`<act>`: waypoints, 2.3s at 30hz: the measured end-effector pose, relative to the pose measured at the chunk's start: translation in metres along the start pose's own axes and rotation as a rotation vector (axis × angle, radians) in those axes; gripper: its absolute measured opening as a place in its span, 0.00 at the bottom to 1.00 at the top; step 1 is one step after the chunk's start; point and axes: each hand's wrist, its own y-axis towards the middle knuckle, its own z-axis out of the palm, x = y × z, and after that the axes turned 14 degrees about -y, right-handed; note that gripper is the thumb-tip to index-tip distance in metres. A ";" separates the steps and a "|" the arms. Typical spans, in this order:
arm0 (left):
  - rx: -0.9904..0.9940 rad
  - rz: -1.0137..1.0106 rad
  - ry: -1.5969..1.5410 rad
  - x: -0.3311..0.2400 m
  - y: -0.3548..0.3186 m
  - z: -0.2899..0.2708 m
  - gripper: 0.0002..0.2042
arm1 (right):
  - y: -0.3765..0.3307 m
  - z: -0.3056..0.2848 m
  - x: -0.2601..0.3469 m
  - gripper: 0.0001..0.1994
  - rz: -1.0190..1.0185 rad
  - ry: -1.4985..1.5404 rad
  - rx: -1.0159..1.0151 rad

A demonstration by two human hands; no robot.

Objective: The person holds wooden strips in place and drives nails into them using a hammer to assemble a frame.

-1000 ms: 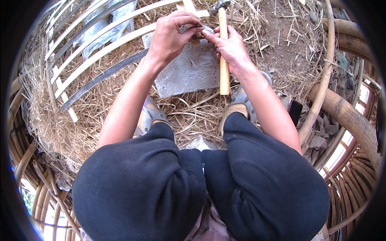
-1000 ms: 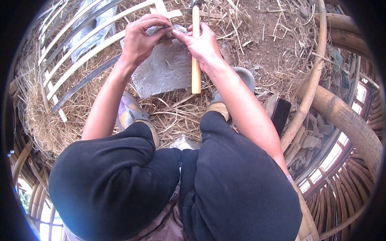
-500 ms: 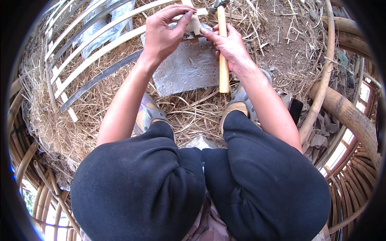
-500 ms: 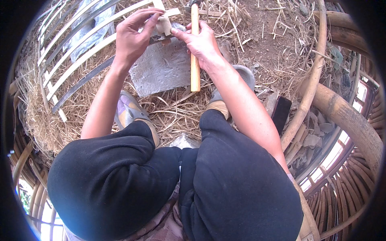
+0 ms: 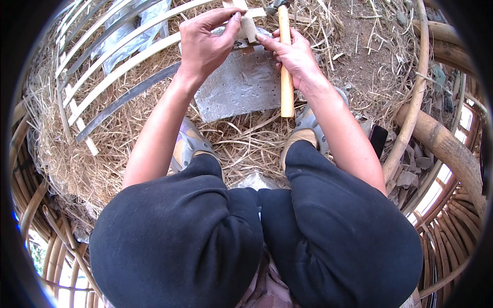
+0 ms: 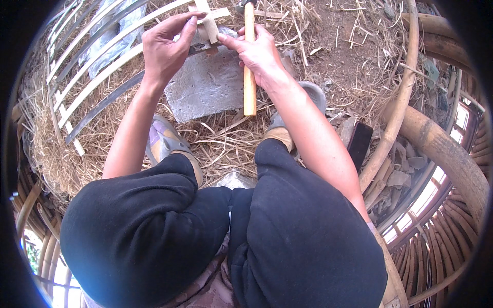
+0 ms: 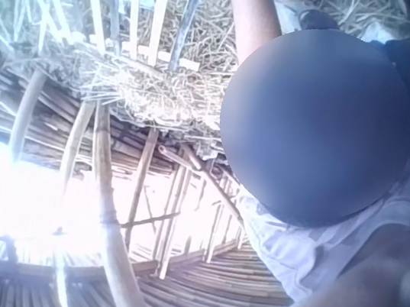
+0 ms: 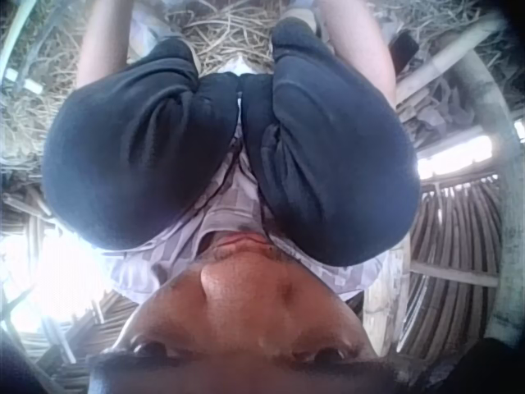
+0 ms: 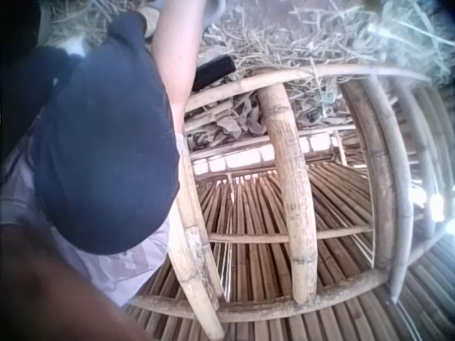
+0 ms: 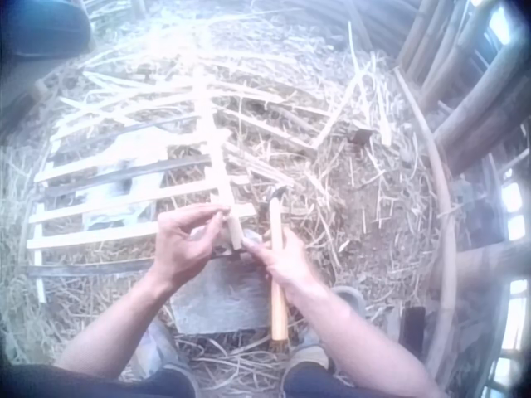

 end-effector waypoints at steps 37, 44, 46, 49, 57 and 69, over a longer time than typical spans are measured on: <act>0.134 0.009 -0.028 0.005 0.003 -0.005 0.09 | 0.002 -0.001 -0.001 0.28 0.001 -0.003 0.007; 0.184 0.163 0.185 -0.019 0.009 0.008 0.09 | 0.007 -0.005 -0.008 0.28 -0.040 0.030 0.006; 0.126 0.134 0.172 -0.014 0.007 0.007 0.07 | 0.006 -0.001 -0.007 0.28 -0.040 0.048 0.021; 0.159 -0.058 0.050 -0.012 0.002 0.003 0.08 | 0.006 0.001 -0.007 0.22 -0.052 0.001 0.002; 0.225 0.067 0.215 0.004 0.005 -0.001 0.06 | 0.004 0.000 -0.004 0.22 -0.038 -0.037 -0.005; 0.193 -0.213 0.086 -0.017 0.008 0.007 0.05 | 0.004 -0.001 -0.005 0.25 -0.039 0.031 -0.014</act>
